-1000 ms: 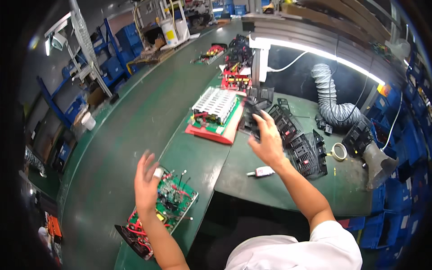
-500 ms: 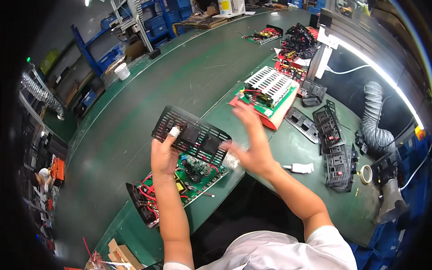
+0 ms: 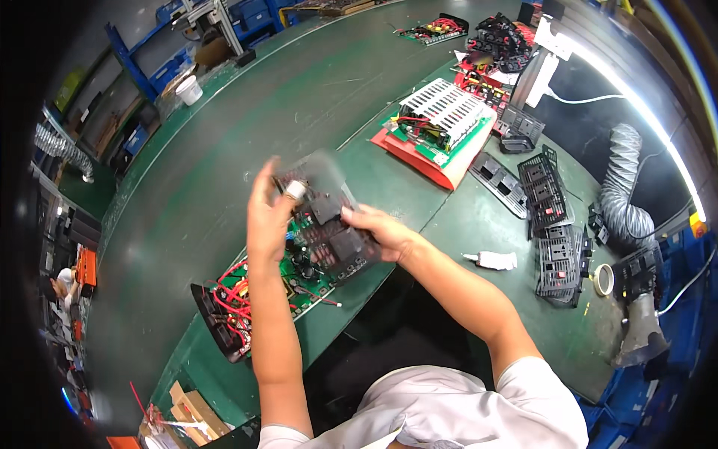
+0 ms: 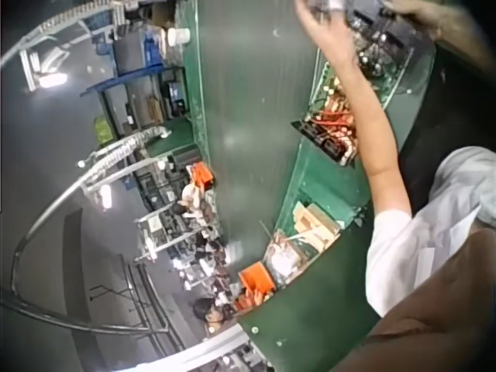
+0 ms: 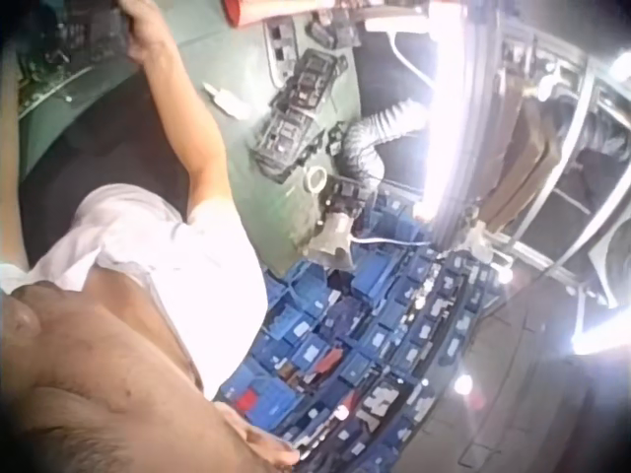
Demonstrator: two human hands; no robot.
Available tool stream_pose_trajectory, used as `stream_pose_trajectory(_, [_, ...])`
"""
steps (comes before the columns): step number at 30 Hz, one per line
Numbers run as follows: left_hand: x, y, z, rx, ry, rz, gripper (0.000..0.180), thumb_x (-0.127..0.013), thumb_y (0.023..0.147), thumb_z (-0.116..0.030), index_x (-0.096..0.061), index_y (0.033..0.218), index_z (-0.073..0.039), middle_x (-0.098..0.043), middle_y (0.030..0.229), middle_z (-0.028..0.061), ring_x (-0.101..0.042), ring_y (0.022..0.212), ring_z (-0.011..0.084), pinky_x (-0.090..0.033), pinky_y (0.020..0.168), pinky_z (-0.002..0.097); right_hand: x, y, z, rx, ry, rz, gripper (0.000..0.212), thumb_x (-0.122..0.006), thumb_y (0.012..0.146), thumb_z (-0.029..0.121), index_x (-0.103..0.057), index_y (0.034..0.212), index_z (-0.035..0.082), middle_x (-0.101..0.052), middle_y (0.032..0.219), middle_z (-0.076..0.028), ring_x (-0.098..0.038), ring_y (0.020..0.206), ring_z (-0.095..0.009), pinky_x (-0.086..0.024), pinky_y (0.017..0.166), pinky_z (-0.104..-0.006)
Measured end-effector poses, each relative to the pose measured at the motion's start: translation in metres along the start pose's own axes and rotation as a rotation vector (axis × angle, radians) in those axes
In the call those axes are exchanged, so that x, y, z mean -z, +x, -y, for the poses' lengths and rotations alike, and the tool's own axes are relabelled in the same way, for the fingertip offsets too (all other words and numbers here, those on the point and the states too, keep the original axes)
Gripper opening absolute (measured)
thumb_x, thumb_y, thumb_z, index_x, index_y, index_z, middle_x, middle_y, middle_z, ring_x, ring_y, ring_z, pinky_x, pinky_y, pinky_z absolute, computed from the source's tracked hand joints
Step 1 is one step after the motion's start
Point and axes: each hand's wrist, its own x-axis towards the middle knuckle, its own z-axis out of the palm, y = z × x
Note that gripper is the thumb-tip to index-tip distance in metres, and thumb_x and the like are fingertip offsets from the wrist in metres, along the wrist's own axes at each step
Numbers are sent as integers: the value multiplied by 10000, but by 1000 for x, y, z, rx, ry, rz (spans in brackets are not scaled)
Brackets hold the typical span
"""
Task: Assembling electronic components onto a circuit board and applying adhesive at a factory workstation.
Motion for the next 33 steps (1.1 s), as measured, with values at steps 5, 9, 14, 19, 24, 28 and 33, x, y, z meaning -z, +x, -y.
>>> stream_pose_trajectory(5, [35, 2, 6, -69, 516, -148, 440, -639, 883, -37, -550, 1314, -29, -632, 1141, 92, -633, 999, 165, -516, 846, 303, 32, -1, 31, 182, 51, -73, 595, -490, 1002, 340, -283, 1480, 53, -421, 1453, -249, -542, 1223, -386, -471, 1006, -525])
stream_pose_trajectory(9, [16, 2, 40, -260, 864, 215, 433, -671, 775, -27, -631, 1205, -60, -634, 1172, 128, -622, 1068, 300, -492, 937, 386, 84, 2, 28, 148, 191, -152, 562, -498, 993, 328, -351, 1430, 6, -484, 1396, -259, -569, 1196, -360, -457, 1027, -492])
stream_pose_trajectory(14, [-13, -2, 53, -398, 1409, 307, 316, -707, 746, -86, -722, 1058, -131, -574, 1244, 96, -508, 1170, 295, -415, 982, 432, 95, 6, 21, 78, 224, -331, 453, -600, 938, 338, -532, 1249, 15, -617, 1227, -183, -634, 1072, -290, -536, 890, -438])
stream_pose_trajectory(19, [-14, 4, 46, -321, 1467, 339, 195, -731, 747, -142, -771, 936, -162, -629, 1135, 19, -520, 1111, 266, -393, 923, 438, 96, 4, 23, 27, 136, -411, 508, -628, 922, 427, -531, 1252, 53, -611, 1194, -159, -620, 1080, -268, -549, 868, -442])
stream_pose_trajectory(24, [-6, 5, 45, -557, 1395, 180, 207, -728, 753, -105, -744, 959, -117, -678, 903, 21, -549, 1033, 259, -407, 900, 391, 77, 13, 21, 77, -130, -371, 561, -648, 914, 415, -465, 1366, 136, -552, 1088, -27, -588, 1002, -133, -512, 769, -318])
stream_pose_trajectory(28, [5, 10, 58, -420, 1158, 110, 235, -683, 769, -59, -728, 1000, -62, -687, 944, 86, -581, 997, 292, -453, 898, 403, 53, 34, 16, 205, -477, -427, 746, -613, 917, 303, -257, 1533, 79, -476, 1392, -95, -476, 1246, -186, -365, 1044, -290])
stream_pose_trajectory(33, [9, 9, 69, -386, 1023, 105, 263, -654, 780, -38, -724, 1034, -45, -675, 951, 120, -577, 1008, 303, -451, 923, 389, 42, 39, 8, 161, -668, -403, 694, -639, 879, 249, -367, 1488, 59, -488, 1438, -130, -439, 1318, -214, -307, 1105, -312])
